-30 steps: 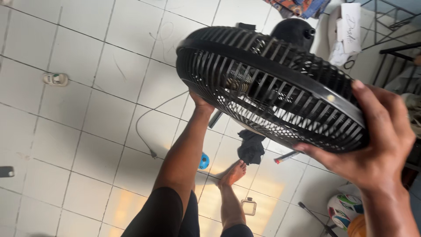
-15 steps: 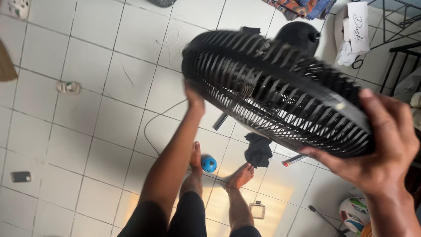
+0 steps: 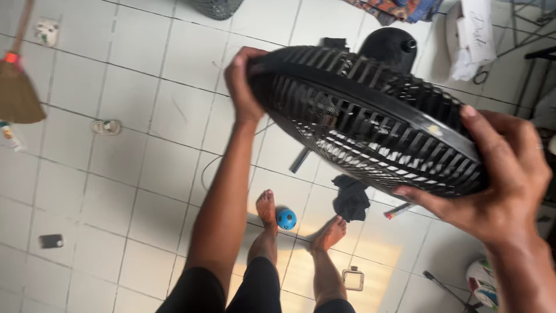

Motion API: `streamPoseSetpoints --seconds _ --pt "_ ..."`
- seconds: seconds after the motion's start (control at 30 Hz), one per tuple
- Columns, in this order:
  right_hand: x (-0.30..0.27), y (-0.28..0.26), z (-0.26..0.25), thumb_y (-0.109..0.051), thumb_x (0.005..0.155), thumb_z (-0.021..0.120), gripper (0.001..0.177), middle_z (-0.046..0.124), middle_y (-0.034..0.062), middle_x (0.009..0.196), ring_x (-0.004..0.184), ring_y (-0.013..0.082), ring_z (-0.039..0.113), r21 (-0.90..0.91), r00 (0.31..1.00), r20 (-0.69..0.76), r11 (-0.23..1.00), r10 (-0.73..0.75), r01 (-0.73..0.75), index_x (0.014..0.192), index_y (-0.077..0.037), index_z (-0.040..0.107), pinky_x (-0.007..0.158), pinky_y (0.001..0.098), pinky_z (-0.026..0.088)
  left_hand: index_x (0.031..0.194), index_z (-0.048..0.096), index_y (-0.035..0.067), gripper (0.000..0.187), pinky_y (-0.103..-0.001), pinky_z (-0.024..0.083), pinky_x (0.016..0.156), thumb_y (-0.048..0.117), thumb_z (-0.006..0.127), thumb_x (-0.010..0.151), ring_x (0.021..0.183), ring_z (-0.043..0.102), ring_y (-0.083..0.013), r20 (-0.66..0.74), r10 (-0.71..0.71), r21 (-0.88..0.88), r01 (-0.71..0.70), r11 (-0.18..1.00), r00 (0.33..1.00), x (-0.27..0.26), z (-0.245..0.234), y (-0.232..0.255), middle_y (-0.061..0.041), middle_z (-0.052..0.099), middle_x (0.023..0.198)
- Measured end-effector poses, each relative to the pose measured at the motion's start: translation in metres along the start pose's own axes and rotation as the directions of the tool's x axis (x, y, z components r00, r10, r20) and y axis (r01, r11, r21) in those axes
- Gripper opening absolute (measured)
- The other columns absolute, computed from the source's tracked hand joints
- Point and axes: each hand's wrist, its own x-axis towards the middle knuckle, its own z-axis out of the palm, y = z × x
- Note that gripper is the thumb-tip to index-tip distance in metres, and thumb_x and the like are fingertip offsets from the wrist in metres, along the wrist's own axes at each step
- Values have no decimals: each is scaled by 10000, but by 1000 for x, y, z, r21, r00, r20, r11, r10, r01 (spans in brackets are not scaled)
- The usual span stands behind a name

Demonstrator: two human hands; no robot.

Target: The person assembles a standing fan by attaching the front grille to the fan head and securing it with a knob. They rotate the fan head to align the parts and tighten the assembly.

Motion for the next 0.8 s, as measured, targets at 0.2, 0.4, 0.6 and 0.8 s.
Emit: streamPoseSetpoints --seconds 0.2,0.4,0.6,0.8 --pt "-1 1 -2 -558 567 950 1101 592 254 1131 984 349 666 -15 999 -10 999 44 -44 1381 77 567 810 423 610 1443 567 0 772 -413 342 1274 625 293 1081 1454 508 -274 114 94 -81 -85 993 989 -10 -16 2 -157 579 1509" --pt "-14 6 3 -549 608 956 1084 591 249 1196 978 327 662 12 998 -28 998 54 -54 1414 54 555 800 396 598 1623 180 163 816 -542 60 1255 633 301 967 1586 131 -252 -383 -618 -345 514 785 686 -58 -48 -85 -54 157 1710" --pt "-25 11 7 -564 664 938 1084 544 257 1252 1149 347 639 134 997 0 988 81 -80 1458 39 513 933 387 608 1602 316 112 892 -568 184 1239 706 365 939 1508 295 -350 85 -769 -769 532 353 633 -112 -18 -168 -151 325 1651" --pt "-22 10 7 -540 617 976 1076 582 236 1241 1094 328 649 67 996 -33 994 87 -85 1429 28 554 901 398 602 1563 405 73 702 -452 309 1211 515 331 1022 1468 398 -271 -104 -531 -689 324 648 841 -83 -17 -167 -100 443 1592"
